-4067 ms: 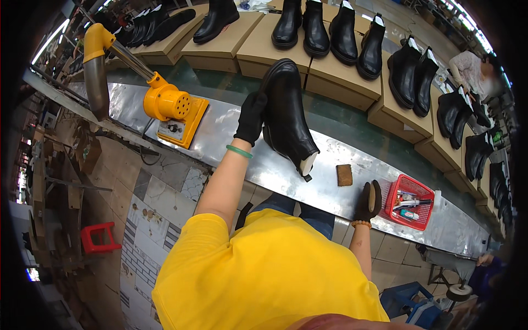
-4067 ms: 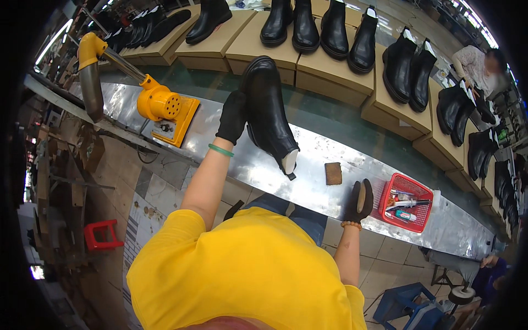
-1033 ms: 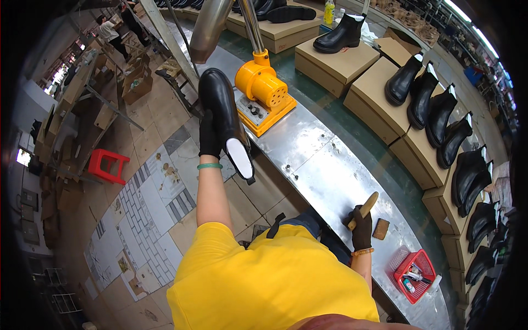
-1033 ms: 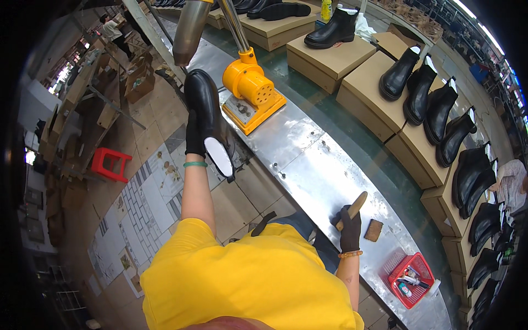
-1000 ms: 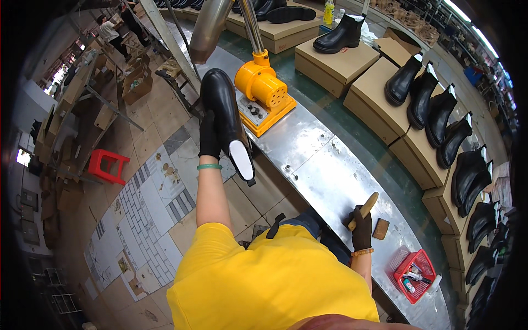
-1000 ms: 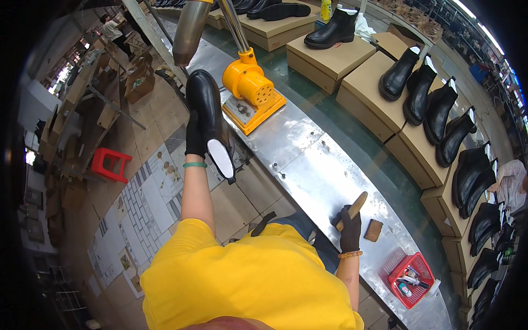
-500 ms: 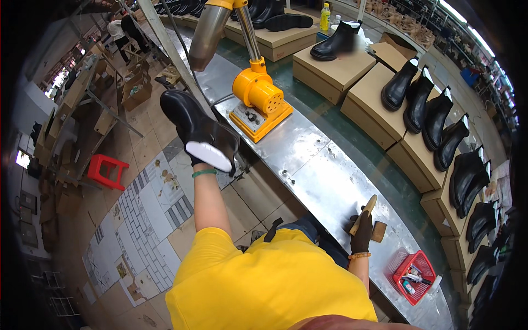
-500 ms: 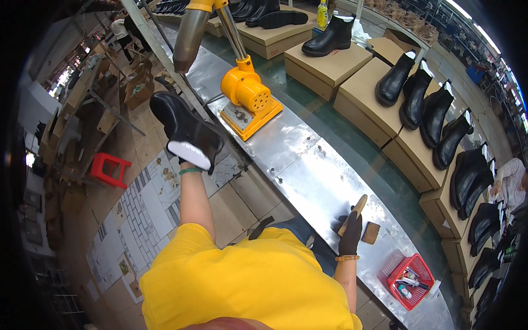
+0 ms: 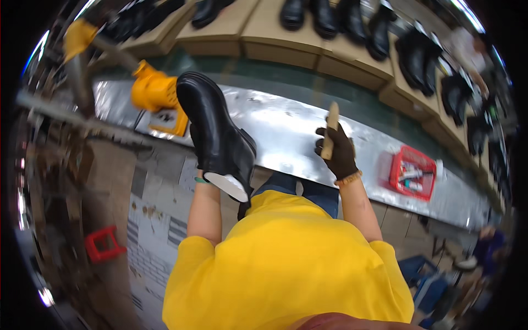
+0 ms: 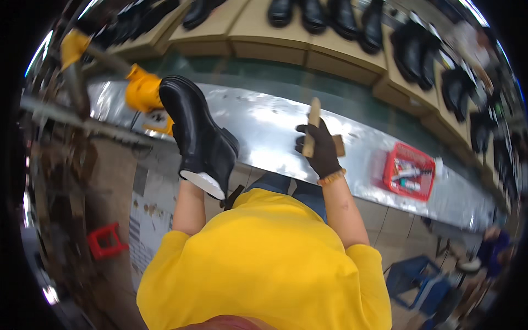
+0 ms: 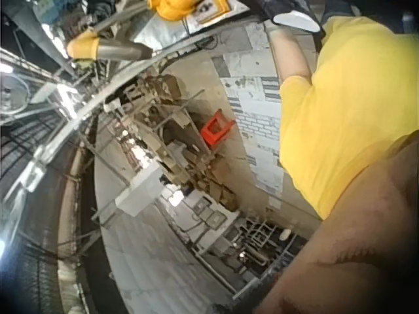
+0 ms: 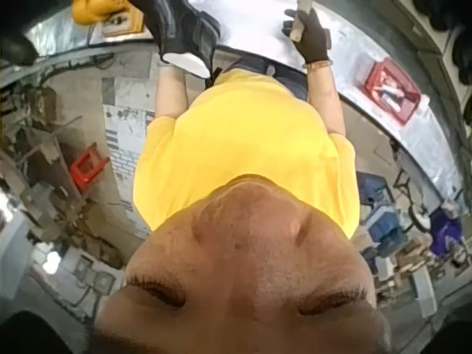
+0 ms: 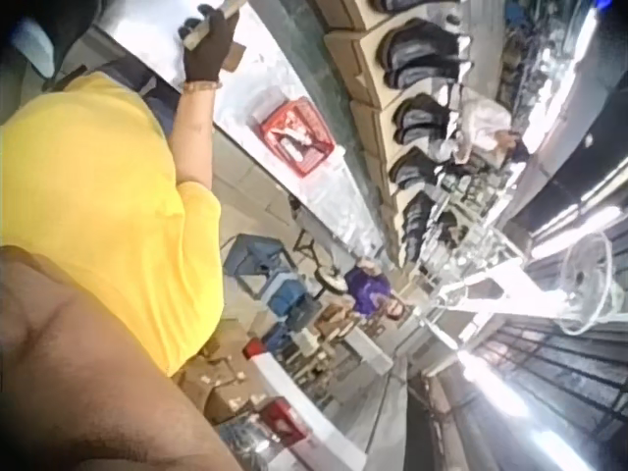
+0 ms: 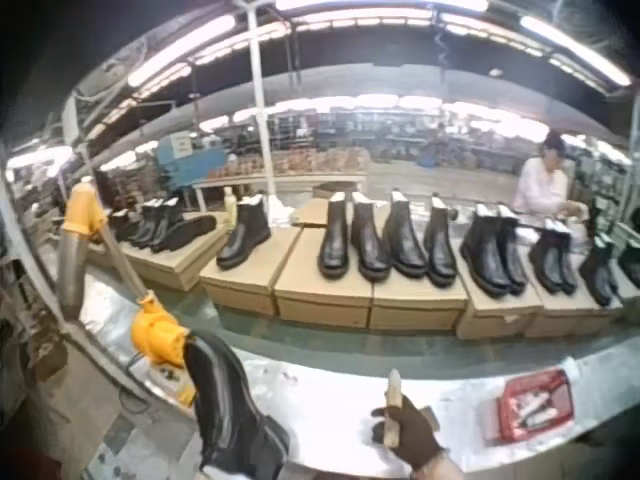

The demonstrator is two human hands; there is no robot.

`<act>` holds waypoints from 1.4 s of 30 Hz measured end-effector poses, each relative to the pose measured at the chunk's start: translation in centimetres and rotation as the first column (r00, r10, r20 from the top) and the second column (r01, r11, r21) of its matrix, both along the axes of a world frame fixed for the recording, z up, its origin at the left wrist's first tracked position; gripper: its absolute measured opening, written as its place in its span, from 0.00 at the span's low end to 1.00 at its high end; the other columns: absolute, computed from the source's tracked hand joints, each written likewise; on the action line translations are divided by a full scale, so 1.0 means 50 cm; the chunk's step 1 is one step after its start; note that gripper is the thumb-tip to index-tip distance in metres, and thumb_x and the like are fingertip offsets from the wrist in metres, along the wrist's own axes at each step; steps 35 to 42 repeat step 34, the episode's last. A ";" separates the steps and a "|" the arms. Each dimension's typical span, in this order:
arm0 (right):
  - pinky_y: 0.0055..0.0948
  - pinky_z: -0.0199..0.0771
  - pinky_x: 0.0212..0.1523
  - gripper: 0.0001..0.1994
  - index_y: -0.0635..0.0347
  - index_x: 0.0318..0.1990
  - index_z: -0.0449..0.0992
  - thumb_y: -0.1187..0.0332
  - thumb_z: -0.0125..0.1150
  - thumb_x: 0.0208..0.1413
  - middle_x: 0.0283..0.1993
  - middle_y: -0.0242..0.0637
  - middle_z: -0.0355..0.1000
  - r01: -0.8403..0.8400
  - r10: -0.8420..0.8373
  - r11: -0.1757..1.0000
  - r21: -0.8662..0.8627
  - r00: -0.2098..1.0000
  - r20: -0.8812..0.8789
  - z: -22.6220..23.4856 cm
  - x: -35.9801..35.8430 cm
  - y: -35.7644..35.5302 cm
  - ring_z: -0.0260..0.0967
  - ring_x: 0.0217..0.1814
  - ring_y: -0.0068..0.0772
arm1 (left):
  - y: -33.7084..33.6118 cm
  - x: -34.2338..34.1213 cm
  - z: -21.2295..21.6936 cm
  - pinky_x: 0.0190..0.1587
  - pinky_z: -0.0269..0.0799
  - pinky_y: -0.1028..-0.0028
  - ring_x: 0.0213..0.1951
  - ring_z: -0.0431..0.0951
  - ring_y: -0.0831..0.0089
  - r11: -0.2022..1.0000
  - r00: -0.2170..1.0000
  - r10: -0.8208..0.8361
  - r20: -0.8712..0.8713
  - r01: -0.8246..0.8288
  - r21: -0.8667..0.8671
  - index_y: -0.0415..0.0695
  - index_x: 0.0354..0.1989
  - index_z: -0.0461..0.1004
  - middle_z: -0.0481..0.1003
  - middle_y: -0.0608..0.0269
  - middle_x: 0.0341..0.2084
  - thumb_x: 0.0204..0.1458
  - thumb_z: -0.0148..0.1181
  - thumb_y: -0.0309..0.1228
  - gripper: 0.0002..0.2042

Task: The person polishes black leather boots using a wooden block and a sponge. They pick up a boot from a cardboard box, rub the surface with the block, and then use the sponge to buff the leather. The person handles the boots one at a time, placing them back on the boxes after finishing.

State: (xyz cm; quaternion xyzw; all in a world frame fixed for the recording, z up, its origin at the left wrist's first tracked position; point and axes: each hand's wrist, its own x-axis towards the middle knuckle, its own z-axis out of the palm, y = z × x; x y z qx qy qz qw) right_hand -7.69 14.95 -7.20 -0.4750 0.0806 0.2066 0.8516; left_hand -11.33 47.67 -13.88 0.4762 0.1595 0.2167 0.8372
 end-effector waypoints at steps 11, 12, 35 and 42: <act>0.26 0.71 0.40 0.15 0.64 0.40 0.74 0.59 0.57 0.55 0.38 0.38 0.72 0.303 -0.313 0.950 0.080 0.903 0.295 0.105 0.097 -0.021 0.71 0.39 0.28 | -0.306 0.154 -0.009 0.58 0.63 0.69 0.55 0.68 0.67 0.672 0.671 -0.702 0.239 0.735 -0.093 0.39 0.60 0.59 0.67 0.59 0.55 0.48 0.63 0.40 0.33; 0.26 0.71 0.41 0.16 0.65 0.39 0.74 0.59 0.58 0.54 0.37 0.38 0.73 0.272 -0.291 0.956 0.109 0.920 0.262 0.110 0.101 -0.025 0.71 0.40 0.29 | -0.306 0.156 0.011 0.58 0.63 0.69 0.55 0.68 0.67 0.691 0.678 -0.700 0.227 0.722 -0.026 0.39 0.60 0.60 0.67 0.59 0.54 0.48 0.63 0.38 0.32; 0.43 0.74 0.40 0.22 0.53 0.42 0.67 0.46 0.62 0.50 0.30 0.30 0.67 -0.126 -0.284 0.692 0.711 0.858 0.429 0.173 0.171 -0.062 0.72 0.35 0.39 | -0.336 0.224 0.265 0.51 0.70 0.71 0.44 0.74 0.72 0.397 0.603 -0.798 -0.022 0.553 0.733 0.36 0.49 0.69 0.75 0.59 0.42 0.39 0.67 0.28 0.26; 0.43 0.74 0.40 0.22 0.53 0.42 0.67 0.46 0.62 0.50 0.30 0.30 0.67 -0.126 -0.284 0.692 0.711 0.858 0.429 0.173 0.171 -0.062 0.72 0.35 0.39 | -0.336 0.224 0.265 0.51 0.70 0.71 0.44 0.74 0.72 0.397 0.603 -0.798 -0.022 0.553 0.733 0.36 0.49 0.69 0.75 0.59 0.42 0.39 0.67 0.28 0.26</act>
